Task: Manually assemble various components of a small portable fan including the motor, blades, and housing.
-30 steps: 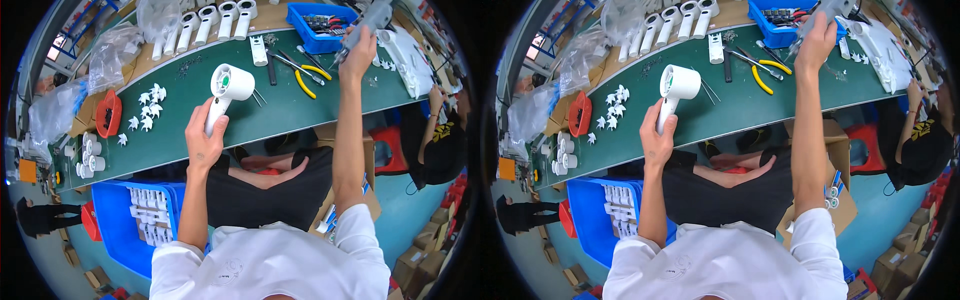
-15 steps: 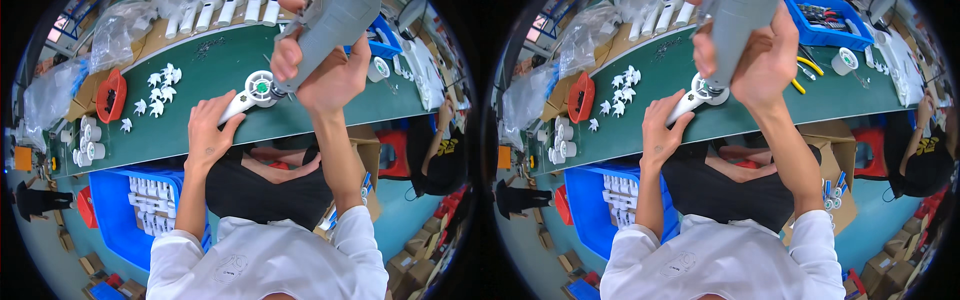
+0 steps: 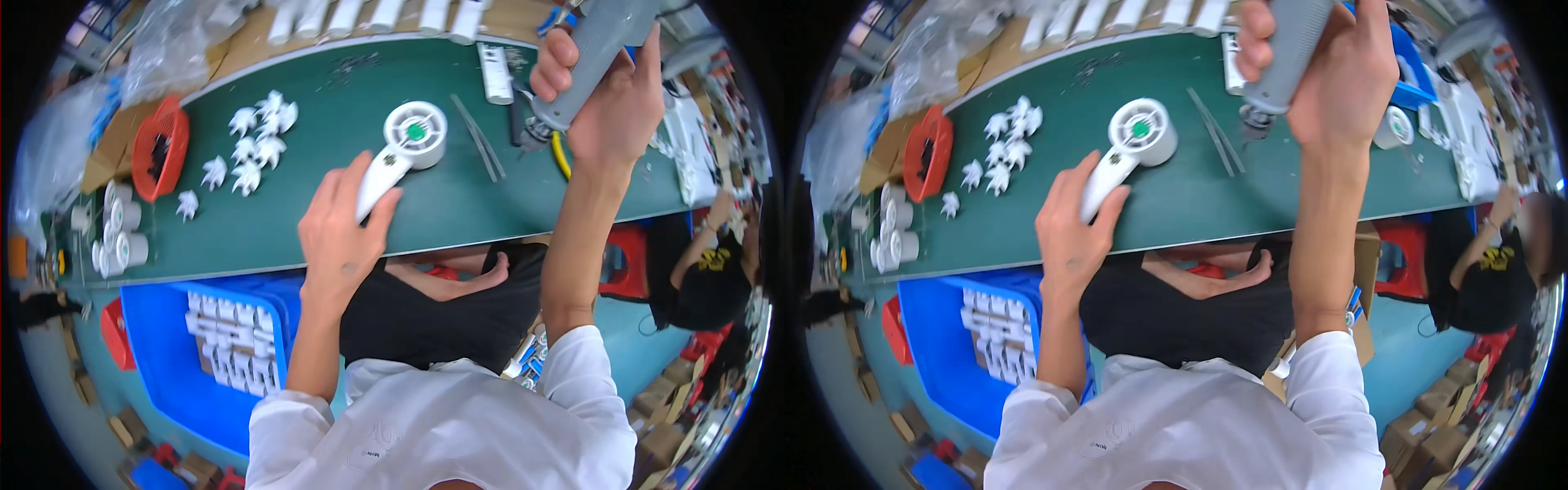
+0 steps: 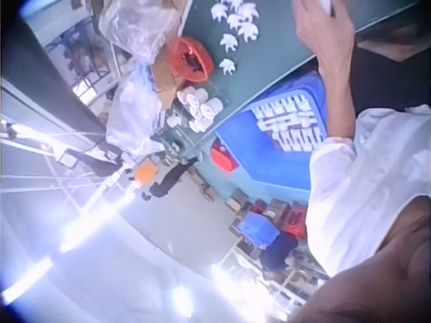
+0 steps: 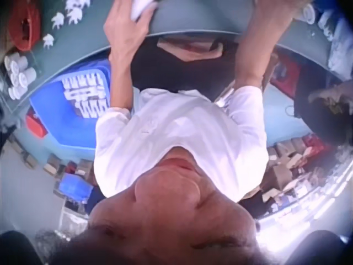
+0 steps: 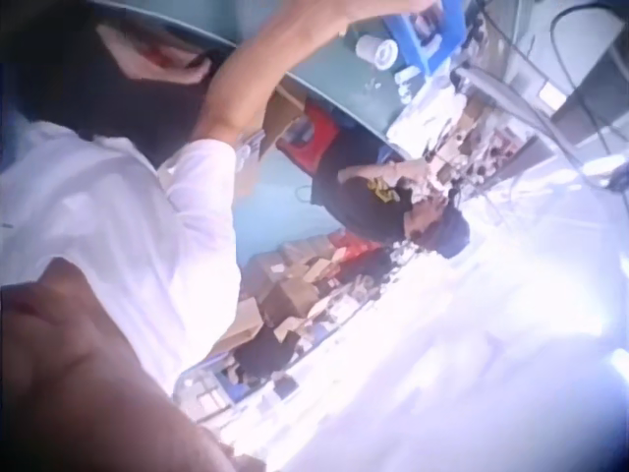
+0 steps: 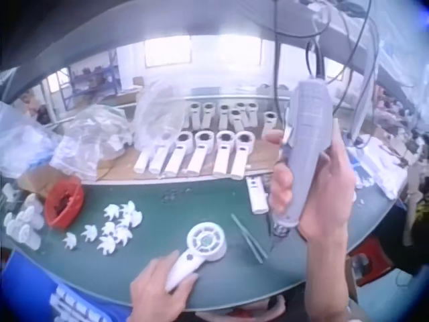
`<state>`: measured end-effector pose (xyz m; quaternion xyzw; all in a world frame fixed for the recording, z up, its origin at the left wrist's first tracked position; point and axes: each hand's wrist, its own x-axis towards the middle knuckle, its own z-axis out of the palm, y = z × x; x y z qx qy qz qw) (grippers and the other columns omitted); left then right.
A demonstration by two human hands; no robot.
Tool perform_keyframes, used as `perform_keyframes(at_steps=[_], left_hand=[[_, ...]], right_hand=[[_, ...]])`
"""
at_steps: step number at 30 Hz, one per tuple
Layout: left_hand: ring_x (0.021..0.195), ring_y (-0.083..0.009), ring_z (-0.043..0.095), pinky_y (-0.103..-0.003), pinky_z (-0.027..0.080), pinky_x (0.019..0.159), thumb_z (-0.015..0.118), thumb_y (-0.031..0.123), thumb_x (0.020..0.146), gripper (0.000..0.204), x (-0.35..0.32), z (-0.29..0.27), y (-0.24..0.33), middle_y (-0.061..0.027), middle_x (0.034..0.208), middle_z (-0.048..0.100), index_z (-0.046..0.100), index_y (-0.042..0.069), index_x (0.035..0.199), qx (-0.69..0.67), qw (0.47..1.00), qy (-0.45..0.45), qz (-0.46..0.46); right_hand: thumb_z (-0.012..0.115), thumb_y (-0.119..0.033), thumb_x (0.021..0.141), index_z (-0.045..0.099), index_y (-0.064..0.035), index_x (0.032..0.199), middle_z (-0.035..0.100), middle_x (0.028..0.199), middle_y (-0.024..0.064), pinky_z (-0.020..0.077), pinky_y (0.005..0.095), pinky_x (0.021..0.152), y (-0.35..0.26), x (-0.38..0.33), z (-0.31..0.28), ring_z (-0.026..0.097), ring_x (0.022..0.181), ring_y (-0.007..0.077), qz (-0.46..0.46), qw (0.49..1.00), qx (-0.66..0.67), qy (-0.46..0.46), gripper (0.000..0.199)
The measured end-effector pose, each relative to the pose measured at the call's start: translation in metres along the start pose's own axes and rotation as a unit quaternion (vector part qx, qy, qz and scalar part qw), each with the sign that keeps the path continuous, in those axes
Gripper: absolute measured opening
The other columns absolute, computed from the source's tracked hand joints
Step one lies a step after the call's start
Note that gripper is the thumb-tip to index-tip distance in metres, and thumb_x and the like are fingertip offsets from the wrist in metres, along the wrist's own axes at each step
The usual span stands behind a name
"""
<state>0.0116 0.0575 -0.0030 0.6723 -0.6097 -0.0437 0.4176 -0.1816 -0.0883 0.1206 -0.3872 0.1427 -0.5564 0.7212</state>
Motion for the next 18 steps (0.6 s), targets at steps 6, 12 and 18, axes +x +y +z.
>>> perform_keyframes(at_steps=[6, 12, 18], left_hand=[[0.078, -0.0288, 0.065, -0.038, 0.052, 0.067, 0.075, 0.024, 0.087, 0.042, -0.001, -0.008, -0.003, -0.0157, 0.096, 0.065, 0.063, -0.003, 0.116, -0.099, 0.99, -0.058, -0.087], [0.057, -0.0075, 0.047, -0.021, 0.036, 0.044, 0.034, 0.042, 0.108, 0.052, 0.014, -0.003, 0.032, -0.01, 0.093, 0.064, 0.048, -0.004, 0.131, -0.614, 0.706, -0.146, -0.322], [0.059, -0.0092, 0.054, -0.022, 0.041, 0.045, 0.039, 0.042, 0.107, 0.052, -0.006, -0.003, 0.051, -0.0098, 0.092, 0.06, 0.043, -0.001, 0.136, -0.639, 0.709, -0.07, -0.289]], right_hand=[[0.045, -0.034, 0.102, 0.049, 0.0098, 0.117, 0.063, 0.101, 0.0211, 0.051, 0.0385, 0.075, -0.068, 0.019, -0.124, 0.061, 0.085, 0.0261, -0.15, 0.945, -0.256, 0.136, 0.047], [0.071, -0.032, 0.087, 0.067, 0.0014, 0.117, 0.072, 0.088, 0.0127, 0.0533, 0.0284, 0.068, -0.131, 0.079, -0.235, 0.068, 0.076, 0.018, -0.041, 0.689, -0.677, 0.257, 0.045], [0.073, -0.042, 0.081, 0.063, -0.0041, 0.13, 0.071, 0.108, 0.0219, 0.0523, 0.037, 0.089, -0.079, 0.117, -0.228, 0.071, 0.098, 0.03, -0.07, 0.445, -0.873, 0.189, 0.063]])
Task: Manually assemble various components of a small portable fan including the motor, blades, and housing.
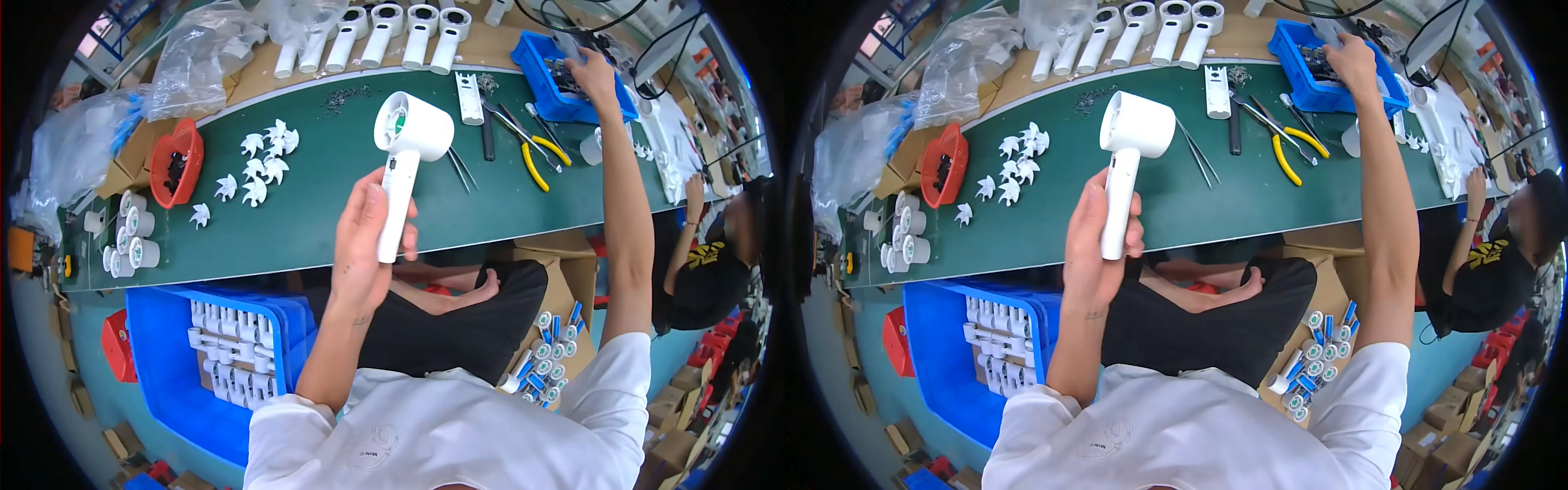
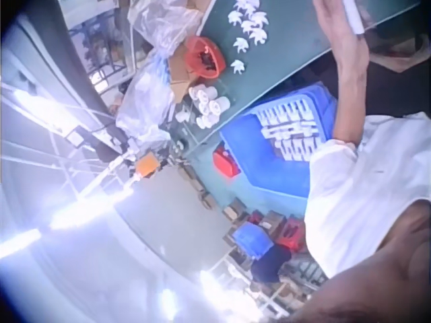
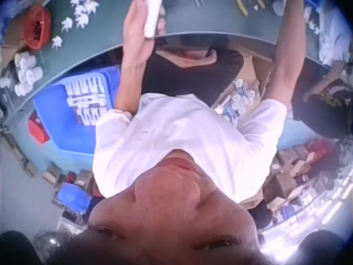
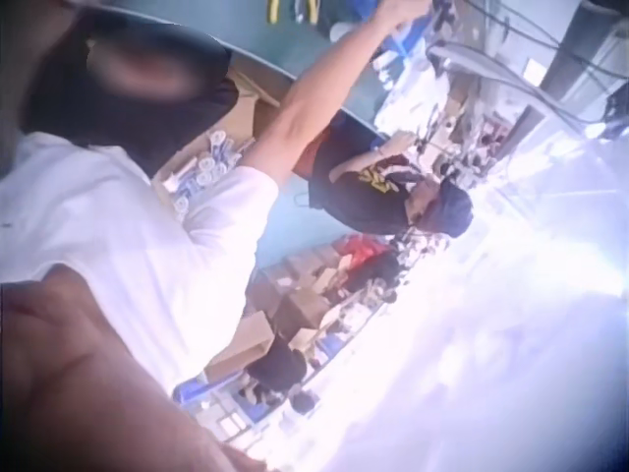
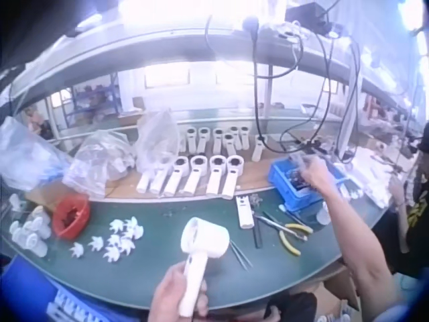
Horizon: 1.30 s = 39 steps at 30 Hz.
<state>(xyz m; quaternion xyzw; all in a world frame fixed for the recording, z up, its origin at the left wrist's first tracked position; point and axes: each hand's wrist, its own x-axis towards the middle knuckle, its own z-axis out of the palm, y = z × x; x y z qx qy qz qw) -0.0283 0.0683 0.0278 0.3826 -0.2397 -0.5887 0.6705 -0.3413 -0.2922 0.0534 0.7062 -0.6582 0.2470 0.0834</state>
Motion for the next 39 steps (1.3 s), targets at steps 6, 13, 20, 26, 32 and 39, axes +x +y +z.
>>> perform_keyframes(at_steps=[6, 13, 20, 26, 32, 39], left_hand=[[0.048, -0.0082, 0.049, -0.021, 0.038, 0.039, 0.036, 0.045, 0.107, 0.053, -0.022, 0.002, -0.023, -0.01, 0.09, 0.06, 0.046, -0.003, 0.129, 0.062, 0.994, 0.019, 0.084], [0.047, -0.0079, 0.05, -0.022, 0.038, 0.039, 0.036, 0.043, 0.108, 0.05, -0.043, 0.0, -0.054, -0.0076, 0.068, 0.059, 0.056, -0.001, 0.094, 0.13, 0.99, -0.05, -0.037], [0.046, -0.0103, 0.05, -0.023, 0.037, 0.038, 0.036, 0.047, 0.106, 0.055, -0.064, 0.013, -0.066, -0.0089, 0.066, 0.056, 0.053, -0.005, 0.107, 0.179, 0.978, -0.104, -0.002], [0.049, -0.0095, 0.05, -0.022, 0.037, 0.042, 0.039, 0.043, 0.107, 0.049, -0.069, 0.011, -0.058, -0.0064, 0.068, 0.057, 0.055, -0.003, 0.105, 0.165, 0.98, -0.101, -0.042], [0.067, -0.0279, 0.068, -0.035, 0.055, 0.061, 0.058, 0.03, 0.1, 0.039, -0.053, 0.002, -0.072, -0.0174, 0.087, 0.068, 0.054, -0.004, 0.119, 0.504, 0.797, -0.063, 0.327], [0.08, -0.0386, 0.07, -0.041, 0.055, 0.069, 0.061, 0.025, 0.097, 0.036, -0.062, 0.011, -0.09, -0.0246, 0.094, 0.068, 0.055, -0.005, 0.118, 0.523, 0.83, -0.078, 0.176]], right_hand=[[0.059, -0.039, 0.098, 0.07, 0.0007, 0.109, 0.07, 0.097, 0.0079, 0.0514, 0.0336, 0.086, -0.123, -0.19, -0.06, 0.065, 0.088, 0.0172, 0.004, 0.874, 0.47, -0.12, 0.043], [0.052, -0.049, 0.1, 0.041, 0.0044, 0.136, 0.063, 0.117, 0.0239, 0.0602, 0.0389, 0.082, -0.191, -0.322, -0.042, 0.069, 0.099, 0.0318, 0.113, 0.425, 0.857, -0.269, 0.065], [0.046, -0.042, 0.103, 0.037, 0.0092, 0.137, 0.061, 0.113, 0.0309, 0.0608, 0.0465, 0.084, -0.178, -0.349, -0.026, 0.068, 0.103, 0.0419, 0.086, 0.215, 0.952, -0.199, 0.062], [0.05, -0.044, 0.1, 0.031, 0.0083, 0.144, 0.059, 0.119, 0.0324, 0.0581, 0.0492, 0.09, -0.181, -0.353, -0.033, 0.066, 0.107, 0.042, 0.073, 0.238, 0.95, -0.187, 0.07], [0.054, -0.035, 0.101, 0.032, 0.0001, 0.141, 0.058, 0.123, 0.021, 0.0591, 0.0449, 0.088, -0.182, -0.346, -0.049, 0.067, 0.105, 0.0339, 0.127, 0.392, 0.907, -0.091, 0.057], [0.039, -0.046, 0.102, 0.038, 0.0022, 0.139, 0.063, 0.111, 0.0226, 0.0601, 0.0485, 0.086, -0.179, -0.34, -0.06, 0.071, 0.095, 0.0371, 0.241, 0.408, 0.88, -0.023, 0.061]])
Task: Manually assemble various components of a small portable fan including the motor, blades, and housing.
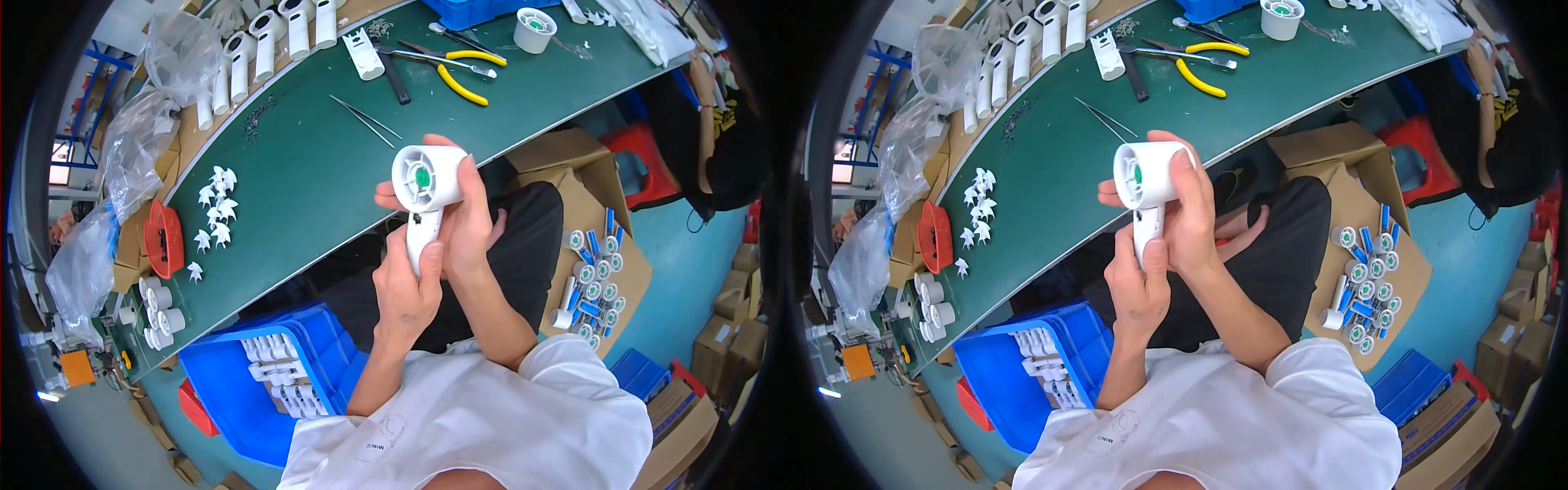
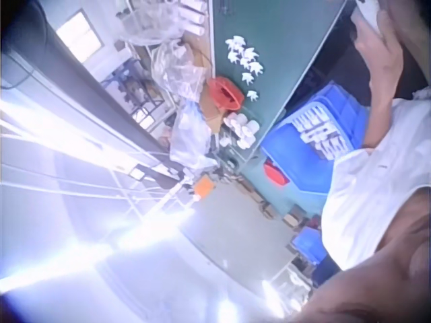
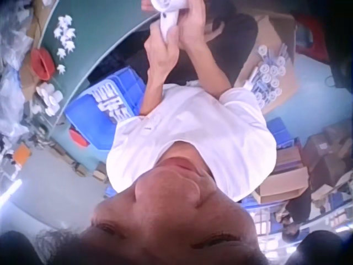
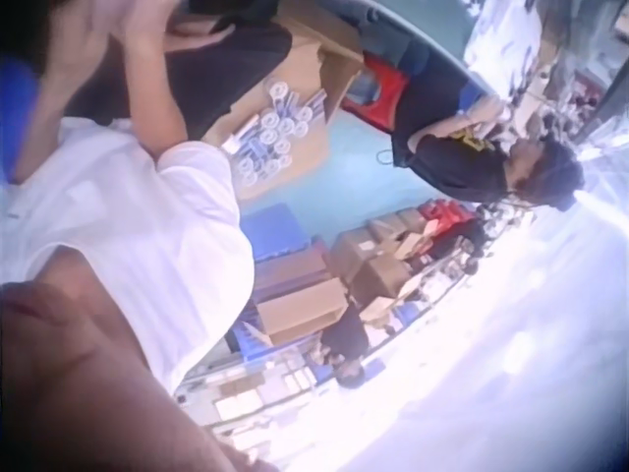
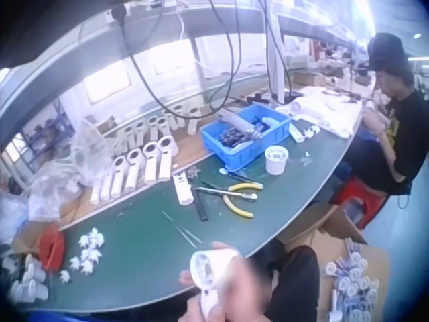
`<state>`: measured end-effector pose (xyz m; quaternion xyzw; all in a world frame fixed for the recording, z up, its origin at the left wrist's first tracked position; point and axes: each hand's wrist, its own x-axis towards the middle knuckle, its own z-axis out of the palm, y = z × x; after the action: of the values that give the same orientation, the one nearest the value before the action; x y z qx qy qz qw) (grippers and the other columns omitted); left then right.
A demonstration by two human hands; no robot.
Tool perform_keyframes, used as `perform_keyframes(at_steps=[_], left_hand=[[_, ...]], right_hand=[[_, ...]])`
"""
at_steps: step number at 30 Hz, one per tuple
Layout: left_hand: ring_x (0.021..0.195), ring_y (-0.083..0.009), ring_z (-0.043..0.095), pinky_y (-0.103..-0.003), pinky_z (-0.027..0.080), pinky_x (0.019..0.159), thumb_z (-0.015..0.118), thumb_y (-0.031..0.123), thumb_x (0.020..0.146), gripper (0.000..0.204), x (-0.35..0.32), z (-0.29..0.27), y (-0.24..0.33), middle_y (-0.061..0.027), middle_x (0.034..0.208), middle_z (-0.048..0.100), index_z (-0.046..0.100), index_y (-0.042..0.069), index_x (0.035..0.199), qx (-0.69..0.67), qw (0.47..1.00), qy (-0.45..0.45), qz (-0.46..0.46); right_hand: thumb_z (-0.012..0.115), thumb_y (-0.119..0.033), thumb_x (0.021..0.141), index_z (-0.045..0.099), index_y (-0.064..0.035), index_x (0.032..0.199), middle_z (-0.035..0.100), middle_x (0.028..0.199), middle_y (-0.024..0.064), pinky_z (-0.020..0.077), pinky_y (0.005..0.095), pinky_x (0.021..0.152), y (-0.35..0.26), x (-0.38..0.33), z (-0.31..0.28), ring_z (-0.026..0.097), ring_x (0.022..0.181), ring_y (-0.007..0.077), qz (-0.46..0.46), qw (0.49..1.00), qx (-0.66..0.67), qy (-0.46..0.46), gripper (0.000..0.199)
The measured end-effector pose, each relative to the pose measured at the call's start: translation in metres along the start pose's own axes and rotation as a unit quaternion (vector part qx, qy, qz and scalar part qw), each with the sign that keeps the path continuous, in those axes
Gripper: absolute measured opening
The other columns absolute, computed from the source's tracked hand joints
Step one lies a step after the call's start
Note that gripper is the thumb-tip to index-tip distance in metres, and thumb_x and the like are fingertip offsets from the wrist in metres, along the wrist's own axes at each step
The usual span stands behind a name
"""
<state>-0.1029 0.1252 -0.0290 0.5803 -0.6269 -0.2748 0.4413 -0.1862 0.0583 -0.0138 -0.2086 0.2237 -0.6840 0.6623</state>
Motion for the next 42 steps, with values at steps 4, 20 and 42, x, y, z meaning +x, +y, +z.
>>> perform_keyframes(at_steps=[4, 20, 42], left_hand=[[0.078, -0.0368, 0.07, -0.04, 0.055, 0.068, 0.061, 0.024, 0.098, 0.035, 0.007, -0.01, 0.005, -0.0241, 0.089, 0.068, 0.056, -0.006, 0.117, -0.029, 0.997, -0.07, -0.021], [0.085, -0.0387, 0.06, -0.046, 0.048, 0.077, 0.069, 0.019, 0.091, 0.029, 0.043, -0.062, -0.007, -0.0211, 0.097, 0.063, 0.062, -0.003, 0.109, 0.249, 0.957, 0.142, 0.044], [0.092, -0.0324, 0.065, -0.04, 0.051, 0.084, 0.068, 0.019, 0.09, 0.04, 0.082, -0.086, -0.03, -0.0207, 0.106, 0.065, 0.058, -0.004, 0.121, 0.099, 0.995, 0.003, 0.026]], right_hand=[[0.036, -0.047, 0.102, 0.04, 0.0016, 0.136, 0.063, 0.108, 0.0216, 0.0611, 0.049, 0.083, -0.003, 0.001, -0.005, 0.071, 0.091, 0.0359, 0.009, 0.999, 0.006, 0.035, 0.059], [0.031, -0.047, 0.104, 0.043, 0.006, 0.137, 0.065, 0.108, 0.0211, 0.0603, 0.0492, 0.085, -0.015, 0.014, -0.003, 0.069, 0.099, 0.0351, -0.039, 0.993, 0.081, 0.081, 0.063], [0.059, -0.023, 0.099, 0.065, 0.0018, 0.118, 0.067, 0.112, 0.0095, 0.0486, 0.0308, 0.091, -0.028, 0.099, 0.004, 0.063, 0.103, 0.0173, -0.188, 0.901, -0.383, -0.073, 0.032]])
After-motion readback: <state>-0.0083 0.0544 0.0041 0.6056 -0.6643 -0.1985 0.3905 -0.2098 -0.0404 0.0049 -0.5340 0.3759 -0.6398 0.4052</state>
